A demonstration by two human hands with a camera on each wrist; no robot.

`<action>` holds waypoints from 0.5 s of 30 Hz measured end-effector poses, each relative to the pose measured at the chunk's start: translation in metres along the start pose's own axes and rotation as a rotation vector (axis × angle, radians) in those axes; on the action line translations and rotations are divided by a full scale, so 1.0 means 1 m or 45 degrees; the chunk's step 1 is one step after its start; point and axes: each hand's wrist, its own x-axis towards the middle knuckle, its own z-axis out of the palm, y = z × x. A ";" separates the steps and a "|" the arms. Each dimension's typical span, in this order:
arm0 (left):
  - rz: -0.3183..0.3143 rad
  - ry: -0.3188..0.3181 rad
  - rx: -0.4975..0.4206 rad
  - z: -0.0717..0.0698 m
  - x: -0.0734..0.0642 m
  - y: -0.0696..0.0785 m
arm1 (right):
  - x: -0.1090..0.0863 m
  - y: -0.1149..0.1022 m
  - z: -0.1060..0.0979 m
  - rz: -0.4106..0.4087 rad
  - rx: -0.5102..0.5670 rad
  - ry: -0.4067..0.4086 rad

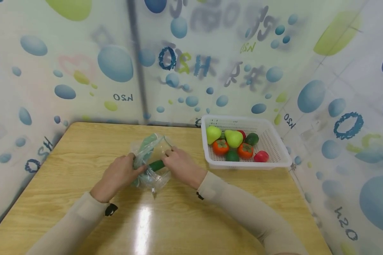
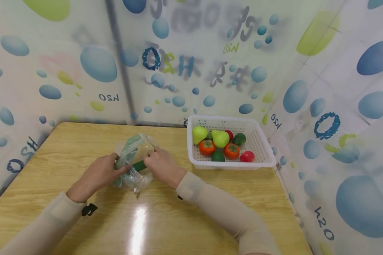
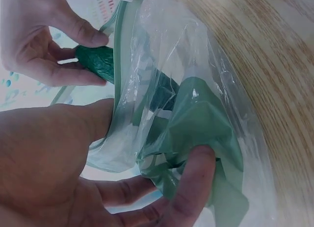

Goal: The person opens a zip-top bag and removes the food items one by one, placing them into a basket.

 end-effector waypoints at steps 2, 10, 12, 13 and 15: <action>-0.001 0.007 -0.007 0.000 0.000 -0.001 | -0.002 0.001 -0.002 0.003 -0.009 0.019; -0.008 0.017 -0.019 0.000 0.000 -0.003 | -0.011 0.008 -0.010 0.020 -0.030 0.095; -0.008 0.024 -0.022 0.000 0.000 -0.004 | -0.013 0.011 -0.012 0.030 -0.030 0.118; -0.009 0.026 -0.023 -0.001 0.000 -0.004 | -0.015 0.012 -0.013 0.035 -0.030 0.127; -0.011 0.028 -0.029 -0.001 -0.001 -0.004 | -0.018 0.015 -0.014 0.046 -0.029 0.144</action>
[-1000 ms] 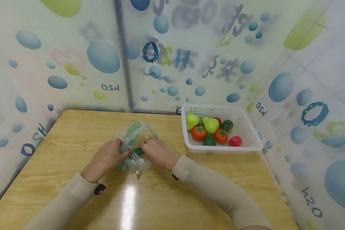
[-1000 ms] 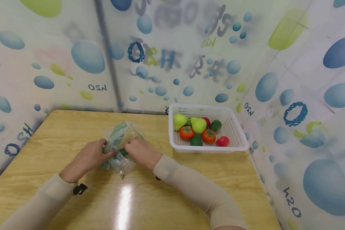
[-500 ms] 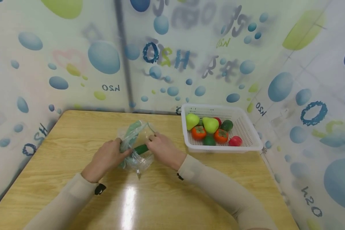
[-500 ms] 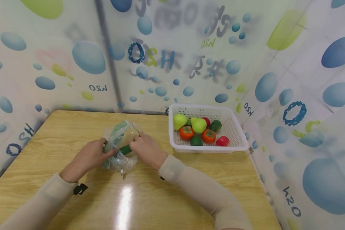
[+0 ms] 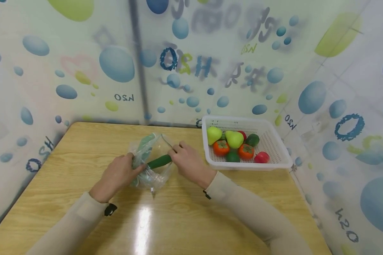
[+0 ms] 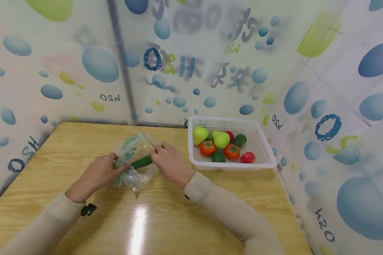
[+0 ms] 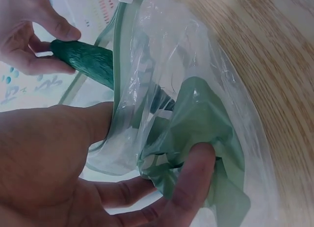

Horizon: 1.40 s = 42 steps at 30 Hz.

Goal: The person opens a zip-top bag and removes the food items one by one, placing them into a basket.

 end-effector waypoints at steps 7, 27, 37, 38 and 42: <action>-0.011 -0.012 -0.013 0.000 -0.001 -0.001 | -0.013 0.016 -0.003 0.037 0.034 0.109; -0.011 0.010 -0.051 0.001 0.000 -0.001 | -0.045 0.060 -0.008 -0.022 -0.025 0.461; -0.016 -0.006 -0.083 -0.002 0.000 -0.002 | -0.069 0.093 -0.012 0.095 0.050 0.425; -0.015 -0.005 -0.084 -0.002 0.001 -0.003 | -0.072 0.097 -0.012 0.121 0.070 0.412; -0.017 -0.002 -0.075 -0.003 0.002 -0.003 | -0.084 0.110 -0.011 0.244 0.187 0.351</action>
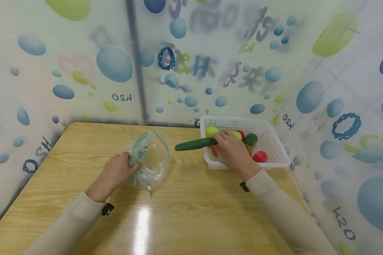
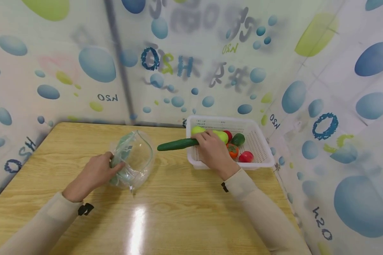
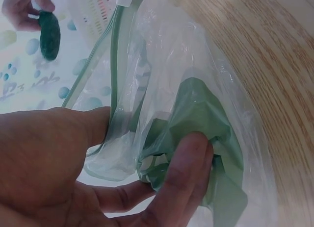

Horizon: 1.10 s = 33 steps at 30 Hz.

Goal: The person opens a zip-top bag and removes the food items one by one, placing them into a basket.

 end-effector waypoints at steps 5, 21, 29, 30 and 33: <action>-0.011 0.001 0.009 0.000 0.001 0.000 | -0.011 0.019 -0.002 0.139 0.091 -0.055; -0.004 0.018 0.002 0.000 0.001 -0.004 | -0.039 0.076 -0.010 0.428 0.190 -0.178; 0.001 0.026 0.005 0.000 0.001 -0.004 | -0.046 0.087 -0.011 0.470 0.210 -0.277; 0.003 0.029 0.005 0.000 0.001 -0.004 | -0.046 0.088 -0.011 0.463 0.204 -0.286; 0.012 0.036 0.003 0.000 0.001 -0.004 | -0.046 0.090 -0.011 0.433 0.194 -0.308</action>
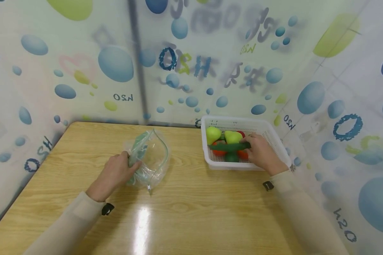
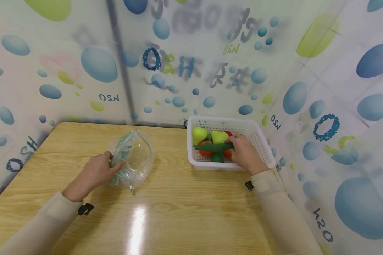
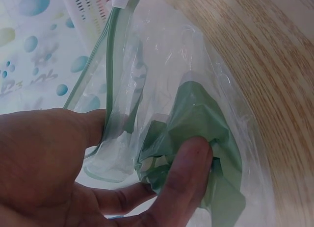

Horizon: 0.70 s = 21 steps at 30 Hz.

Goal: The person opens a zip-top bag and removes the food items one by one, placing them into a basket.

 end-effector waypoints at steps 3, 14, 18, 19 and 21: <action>0.008 0.003 0.002 0.000 0.000 0.000 | 0.002 0.001 0.001 -0.013 -0.016 -0.042; 0.007 -0.008 0.004 0.000 0.000 0.000 | 0.005 0.002 0.007 0.020 -0.028 -0.135; 0.014 -0.016 -0.013 0.002 0.000 -0.001 | 0.004 0.003 0.008 0.026 -0.031 -0.150; 0.020 -0.016 -0.014 0.002 0.000 -0.002 | 0.003 0.003 0.008 0.038 -0.030 -0.153; 0.034 -0.012 -0.012 0.002 0.000 -0.002 | 0.002 0.004 0.008 0.058 -0.023 -0.149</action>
